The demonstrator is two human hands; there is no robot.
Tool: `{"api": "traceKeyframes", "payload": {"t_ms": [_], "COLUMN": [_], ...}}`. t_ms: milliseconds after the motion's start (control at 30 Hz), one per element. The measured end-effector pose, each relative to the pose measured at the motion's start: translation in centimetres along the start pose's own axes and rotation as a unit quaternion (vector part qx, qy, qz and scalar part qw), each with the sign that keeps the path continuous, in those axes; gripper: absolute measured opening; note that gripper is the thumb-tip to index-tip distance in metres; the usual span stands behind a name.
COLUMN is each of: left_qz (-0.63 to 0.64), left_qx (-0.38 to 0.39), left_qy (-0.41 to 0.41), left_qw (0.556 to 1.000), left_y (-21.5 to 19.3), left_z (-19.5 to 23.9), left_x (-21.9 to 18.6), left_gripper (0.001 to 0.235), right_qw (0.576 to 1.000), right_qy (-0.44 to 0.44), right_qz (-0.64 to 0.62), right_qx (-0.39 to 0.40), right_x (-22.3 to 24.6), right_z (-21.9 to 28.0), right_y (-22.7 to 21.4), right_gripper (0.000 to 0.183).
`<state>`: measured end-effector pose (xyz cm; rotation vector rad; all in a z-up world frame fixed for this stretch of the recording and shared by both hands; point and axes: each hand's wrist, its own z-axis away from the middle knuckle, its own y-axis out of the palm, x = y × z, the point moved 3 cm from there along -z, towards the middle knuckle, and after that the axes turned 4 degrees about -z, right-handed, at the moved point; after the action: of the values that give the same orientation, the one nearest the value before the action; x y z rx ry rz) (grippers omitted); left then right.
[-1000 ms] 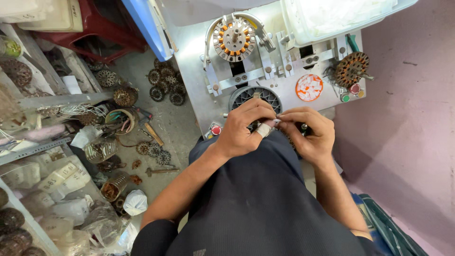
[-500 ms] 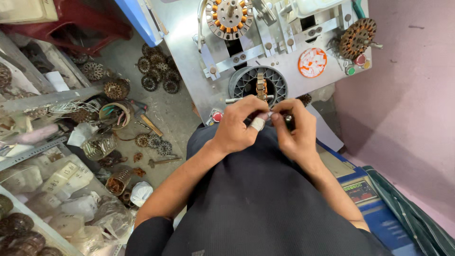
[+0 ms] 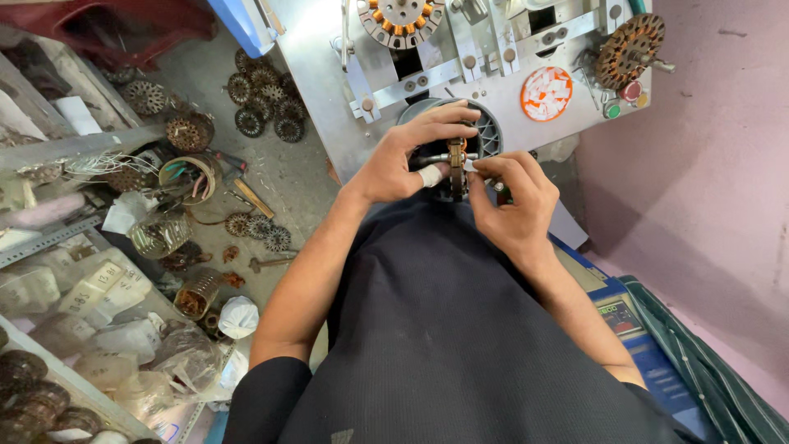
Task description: The person uses a small hand tool to manipulate wires on a motor stator while it is held in a winding machine, checking and adjusting the copper coils.
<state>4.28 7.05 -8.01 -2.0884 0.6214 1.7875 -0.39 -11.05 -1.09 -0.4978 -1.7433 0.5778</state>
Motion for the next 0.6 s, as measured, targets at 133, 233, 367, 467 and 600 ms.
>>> {"api": "traceKeyframes", "payload": {"t_ms": [133, 233, 367, 467, 600], "left_qz": [-0.006, -0.007, 0.0, 0.02, 0.017], "left_qx": [0.001, -0.002, -0.003, -0.001, -0.009], "left_qy": [-0.01, -0.016, -0.015, -0.016, -0.016], "left_qw": [1.0, 1.0, 1.0, 1.0, 1.0], "left_y": [-0.2, -0.3, -0.5, -0.4, -0.3], "left_z": [-0.1, 0.0, 0.1, 0.1, 0.0], "left_x": [0.6, 0.9, 1.0, 1.2, 1.4], "left_gripper": [0.05, 0.048, 0.05, 0.053, 0.047], "right_qw": [0.999, 0.998, 0.994, 0.995, 0.994], "right_qy": [-0.015, -0.043, -0.086, -0.071, -0.044], "right_qz": [0.031, 0.042, 0.063, 0.066, 0.071], "right_qx": [-0.002, 0.0, 0.015, 0.035, 0.067], "right_x": [-0.4, -0.6, -0.6, -0.5, 0.1], "right_z": [0.0, -0.1, -0.4, -0.6, -1.0], "right_y": [0.3, 0.5, 0.8, 0.9, 0.6], "right_gripper": [0.019, 0.02, 0.023, 0.023, 0.023]}}
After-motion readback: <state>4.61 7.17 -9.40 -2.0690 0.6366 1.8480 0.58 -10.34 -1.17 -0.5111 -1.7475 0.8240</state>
